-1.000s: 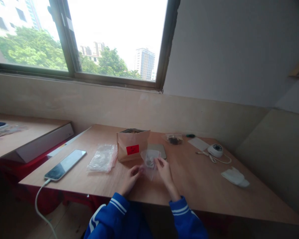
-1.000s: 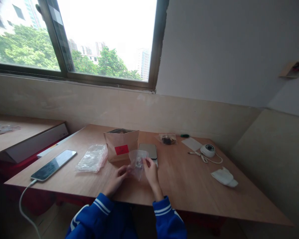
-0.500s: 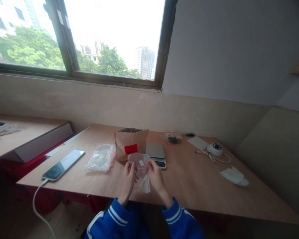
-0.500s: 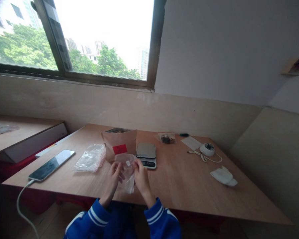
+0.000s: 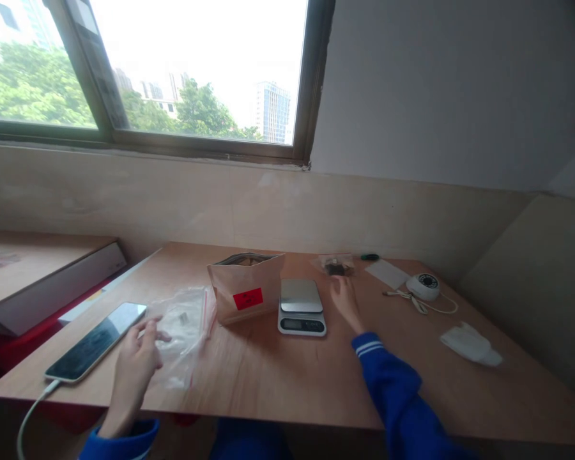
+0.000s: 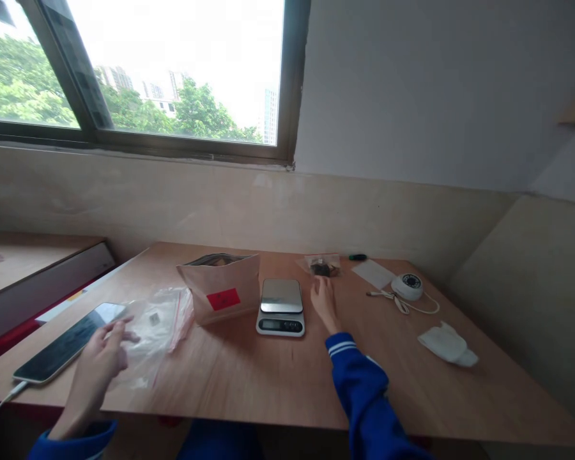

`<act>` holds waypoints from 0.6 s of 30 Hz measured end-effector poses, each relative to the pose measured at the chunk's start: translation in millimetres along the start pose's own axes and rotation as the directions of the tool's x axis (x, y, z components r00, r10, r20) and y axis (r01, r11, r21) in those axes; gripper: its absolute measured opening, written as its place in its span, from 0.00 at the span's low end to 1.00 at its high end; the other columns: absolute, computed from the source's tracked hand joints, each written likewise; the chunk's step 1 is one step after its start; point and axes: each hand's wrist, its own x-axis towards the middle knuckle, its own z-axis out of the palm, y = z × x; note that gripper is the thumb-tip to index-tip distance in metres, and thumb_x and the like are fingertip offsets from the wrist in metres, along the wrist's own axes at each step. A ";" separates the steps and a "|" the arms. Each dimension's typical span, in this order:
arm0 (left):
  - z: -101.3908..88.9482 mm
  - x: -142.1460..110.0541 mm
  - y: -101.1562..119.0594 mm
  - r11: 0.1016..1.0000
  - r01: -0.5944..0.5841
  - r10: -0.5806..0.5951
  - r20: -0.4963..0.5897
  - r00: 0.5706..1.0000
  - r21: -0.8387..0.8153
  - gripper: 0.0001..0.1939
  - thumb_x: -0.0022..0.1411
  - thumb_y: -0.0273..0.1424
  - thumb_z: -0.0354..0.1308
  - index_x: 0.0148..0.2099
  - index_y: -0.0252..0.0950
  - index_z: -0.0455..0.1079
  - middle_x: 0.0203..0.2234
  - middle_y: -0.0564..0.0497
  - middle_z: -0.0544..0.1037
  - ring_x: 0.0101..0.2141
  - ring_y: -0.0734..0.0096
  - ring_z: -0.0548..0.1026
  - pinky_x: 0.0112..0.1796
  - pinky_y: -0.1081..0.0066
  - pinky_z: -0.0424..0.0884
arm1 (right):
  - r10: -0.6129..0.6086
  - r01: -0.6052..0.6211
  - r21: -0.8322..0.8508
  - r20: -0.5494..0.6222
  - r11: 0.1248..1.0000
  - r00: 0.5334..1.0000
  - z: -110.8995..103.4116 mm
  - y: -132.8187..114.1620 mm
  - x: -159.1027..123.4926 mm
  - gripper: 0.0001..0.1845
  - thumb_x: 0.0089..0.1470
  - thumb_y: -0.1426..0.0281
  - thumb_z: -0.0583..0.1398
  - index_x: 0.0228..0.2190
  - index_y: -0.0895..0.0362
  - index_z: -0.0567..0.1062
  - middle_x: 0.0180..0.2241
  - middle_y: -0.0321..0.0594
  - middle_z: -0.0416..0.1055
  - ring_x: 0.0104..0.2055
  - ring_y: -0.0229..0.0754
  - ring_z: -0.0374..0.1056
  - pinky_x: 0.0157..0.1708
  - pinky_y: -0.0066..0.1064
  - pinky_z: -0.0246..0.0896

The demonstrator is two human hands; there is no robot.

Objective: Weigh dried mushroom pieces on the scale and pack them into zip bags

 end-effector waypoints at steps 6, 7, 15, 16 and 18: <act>15.7 63.2 -12.0 0.911 -0.201 0.270 -0.151 0.951 0.360 0.37 0.56 0.48 0.44 0.58 0.23 0.57 0.46 0.32 0.70 0.44 0.49 0.72 0.44 0.52 0.69 | 0.105 -0.067 -0.329 0.097 0.942 0.990 35.5 42.1 45.4 0.24 0.46 0.74 0.56 0.48 0.62 0.69 0.54 0.58 0.60 0.57 0.58 0.56 0.55 0.47 0.52; 19.6 64.4 -17.0 0.847 -0.285 0.383 -0.145 0.912 0.448 0.36 0.58 0.48 0.43 0.60 0.25 0.56 0.50 0.32 0.68 0.50 0.47 0.69 0.49 0.50 0.65 | 0.113 -0.073 -0.349 0.097 0.934 0.989 40.1 44.9 46.7 0.23 0.46 0.73 0.57 0.47 0.62 0.69 0.53 0.58 0.61 0.56 0.58 0.58 0.53 0.47 0.53; 55.7 42.9 -78.3 0.489 -0.508 0.180 0.488 0.854 0.709 0.26 0.64 0.36 0.38 0.63 0.38 0.58 0.64 0.45 0.56 0.64 0.49 0.50 0.59 0.51 0.50 | 0.113 -0.118 -0.245 -0.031 0.962 0.993 31.2 48.2 54.7 0.10 0.49 0.69 0.53 0.30 0.59 0.72 0.32 0.48 0.71 0.37 0.48 0.67 0.40 0.39 0.60; 57.7 43.1 -81.6 0.476 -0.508 0.155 0.500 0.852 0.718 0.26 0.65 0.35 0.38 0.63 0.38 0.57 0.64 0.45 0.54 0.64 0.49 0.49 0.59 0.50 0.48 | 0.117 -0.125 -0.244 -0.045 0.962 0.992 23.2 44.7 55.3 0.10 0.49 0.68 0.53 0.29 0.59 0.72 0.31 0.48 0.71 0.35 0.48 0.67 0.39 0.39 0.60; 56.6 44.1 -80.3 0.467 -0.518 0.189 0.492 0.850 0.716 0.26 0.65 0.35 0.37 0.63 0.36 0.58 0.64 0.43 0.55 0.64 0.48 0.49 0.59 0.49 0.48 | 0.135 -0.156 -0.219 -0.106 0.963 0.985 1.9 32.6 53.7 0.12 0.50 0.66 0.52 0.30 0.59 0.72 0.30 0.48 0.72 0.33 0.48 0.67 0.37 0.38 0.59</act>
